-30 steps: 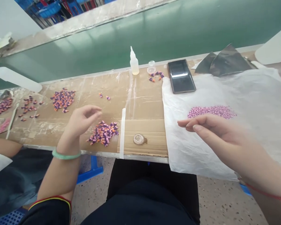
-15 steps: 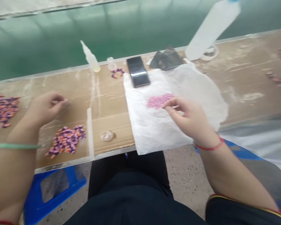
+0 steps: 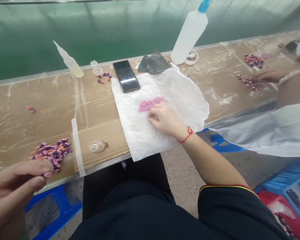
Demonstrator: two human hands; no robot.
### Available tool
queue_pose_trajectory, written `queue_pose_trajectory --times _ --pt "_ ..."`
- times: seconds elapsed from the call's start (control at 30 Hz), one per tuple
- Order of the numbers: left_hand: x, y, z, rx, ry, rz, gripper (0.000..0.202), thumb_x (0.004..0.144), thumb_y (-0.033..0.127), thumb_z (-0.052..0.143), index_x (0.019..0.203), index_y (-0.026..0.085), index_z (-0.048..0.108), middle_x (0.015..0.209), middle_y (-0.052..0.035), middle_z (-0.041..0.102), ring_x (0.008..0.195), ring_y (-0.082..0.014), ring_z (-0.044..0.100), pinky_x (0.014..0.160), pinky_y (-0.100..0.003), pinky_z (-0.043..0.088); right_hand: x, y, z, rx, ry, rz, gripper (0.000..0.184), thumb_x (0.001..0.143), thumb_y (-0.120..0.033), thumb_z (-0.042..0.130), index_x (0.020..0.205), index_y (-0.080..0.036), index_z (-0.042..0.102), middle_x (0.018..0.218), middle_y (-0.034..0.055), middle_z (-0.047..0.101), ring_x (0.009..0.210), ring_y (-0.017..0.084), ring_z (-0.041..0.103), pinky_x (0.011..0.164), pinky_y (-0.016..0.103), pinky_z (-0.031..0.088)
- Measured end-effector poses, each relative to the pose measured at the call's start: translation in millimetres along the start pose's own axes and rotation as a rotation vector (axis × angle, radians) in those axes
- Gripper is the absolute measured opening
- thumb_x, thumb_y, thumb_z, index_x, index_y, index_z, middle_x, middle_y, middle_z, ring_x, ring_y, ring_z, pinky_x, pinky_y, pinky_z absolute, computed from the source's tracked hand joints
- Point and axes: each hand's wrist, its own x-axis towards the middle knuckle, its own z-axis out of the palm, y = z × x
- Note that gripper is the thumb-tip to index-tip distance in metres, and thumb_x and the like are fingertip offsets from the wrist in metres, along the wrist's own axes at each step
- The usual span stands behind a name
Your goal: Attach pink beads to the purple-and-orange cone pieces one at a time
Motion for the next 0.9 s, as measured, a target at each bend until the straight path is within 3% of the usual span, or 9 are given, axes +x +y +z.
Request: queue_pose_trajectory --times 0.13,0.37,0.53,0.77,0.9 --pt "-6 -1 2.7 -0.046 -0.093 -0.085 0.011 0.068 0.025 0.081 0.071 0.034 0.078 0.067 0.0019 0.075 0.060 -0.0253 0.070 0.049 -0.034 0.060 1 -3 4 -0.010 0.018 0.008 0.011 0.084 -0.017 0.057 0.073 -0.021 0.058 0.081 0.0071 0.067 0.085 0.024 0.058 0.084 0.042 0.047" --pt "-8 16 15.1 -0.103 -0.132 -0.100 0.006 0.069 0.026 0.080 0.066 0.030 0.076 0.063 -0.0006 0.071 0.055 -0.0215 0.065 0.046 -0.028 0.054 2 -9 9 -0.063 0.048 -0.007 0.014 0.083 -0.013 0.055 0.072 -0.022 0.056 0.078 0.0057 0.064 0.081 0.024 0.056 0.083 0.043 0.045" --pt "-19 24 28.4 -0.217 -0.195 -0.085 0.007 0.078 0.028 0.075 0.072 0.030 0.078 0.057 -0.0019 0.066 0.055 -0.0193 0.061 0.051 -0.028 0.053 1 -11 12 -0.121 0.053 -0.019 0.015 0.084 -0.012 0.053 0.073 -0.022 0.056 0.077 0.0074 0.061 0.082 0.025 0.053 0.081 0.043 0.043" --pt "-25 37 71.9 -0.316 -0.367 -0.002 0.012 0.087 0.022 0.069 0.078 0.023 0.077 0.060 -0.0031 0.069 0.053 -0.0158 0.063 0.050 -0.023 0.050 0 -15 21 -0.206 0.032 -0.047 0.021 0.089 -0.011 0.044 0.073 -0.022 0.052 0.079 0.0122 0.056 0.080 0.028 0.046 0.078 0.045 0.039" --pt "-12 51 107.9 -0.224 -0.419 0.034 0.016 0.087 0.020 0.066 0.073 0.019 0.073 0.060 -0.0029 0.070 0.050 -0.0141 0.062 0.049 -0.021 0.048 -9 -42 9 -0.074 -0.005 -0.186 0.021 0.093 -0.009 0.042 0.078 -0.023 0.046 0.082 0.0087 0.056 0.082 0.025 0.048 0.078 0.041 0.041"
